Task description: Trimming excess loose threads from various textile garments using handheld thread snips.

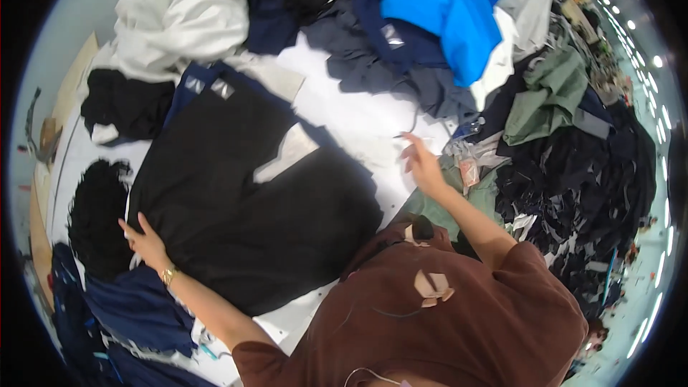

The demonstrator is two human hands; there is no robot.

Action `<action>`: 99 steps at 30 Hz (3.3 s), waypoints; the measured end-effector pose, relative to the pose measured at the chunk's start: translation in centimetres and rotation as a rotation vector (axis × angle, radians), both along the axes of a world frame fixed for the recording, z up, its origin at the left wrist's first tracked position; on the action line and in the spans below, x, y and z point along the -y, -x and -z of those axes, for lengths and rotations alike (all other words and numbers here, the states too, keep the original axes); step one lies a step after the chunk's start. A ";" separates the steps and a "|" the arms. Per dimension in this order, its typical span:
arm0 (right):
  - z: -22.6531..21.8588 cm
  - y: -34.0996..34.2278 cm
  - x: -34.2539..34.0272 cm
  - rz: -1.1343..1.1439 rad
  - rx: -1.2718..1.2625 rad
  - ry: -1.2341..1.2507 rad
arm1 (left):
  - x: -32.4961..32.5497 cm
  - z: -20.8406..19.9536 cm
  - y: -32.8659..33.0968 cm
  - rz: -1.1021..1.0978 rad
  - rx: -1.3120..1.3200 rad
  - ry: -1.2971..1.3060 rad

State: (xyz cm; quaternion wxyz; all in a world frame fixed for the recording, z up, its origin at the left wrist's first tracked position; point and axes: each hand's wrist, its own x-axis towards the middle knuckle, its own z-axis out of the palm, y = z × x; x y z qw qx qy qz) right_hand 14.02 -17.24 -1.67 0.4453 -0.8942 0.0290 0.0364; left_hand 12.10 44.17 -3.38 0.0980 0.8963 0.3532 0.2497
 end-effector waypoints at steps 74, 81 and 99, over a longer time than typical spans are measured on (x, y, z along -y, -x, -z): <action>-8.8 -24.9 2.8 -0.273 0.253 -0.341 | 38.8 -10.3 -0.9 0.189 -0.283 0.697; -9.7 -21.7 1.1 -0.408 0.362 -0.183 | 40.9 -8.6 -0.2 0.138 -0.319 0.319; -9.2 -23.8 3.6 -0.819 -0.717 -1.092 | 45.2 -4.2 -9.2 0.599 0.229 0.678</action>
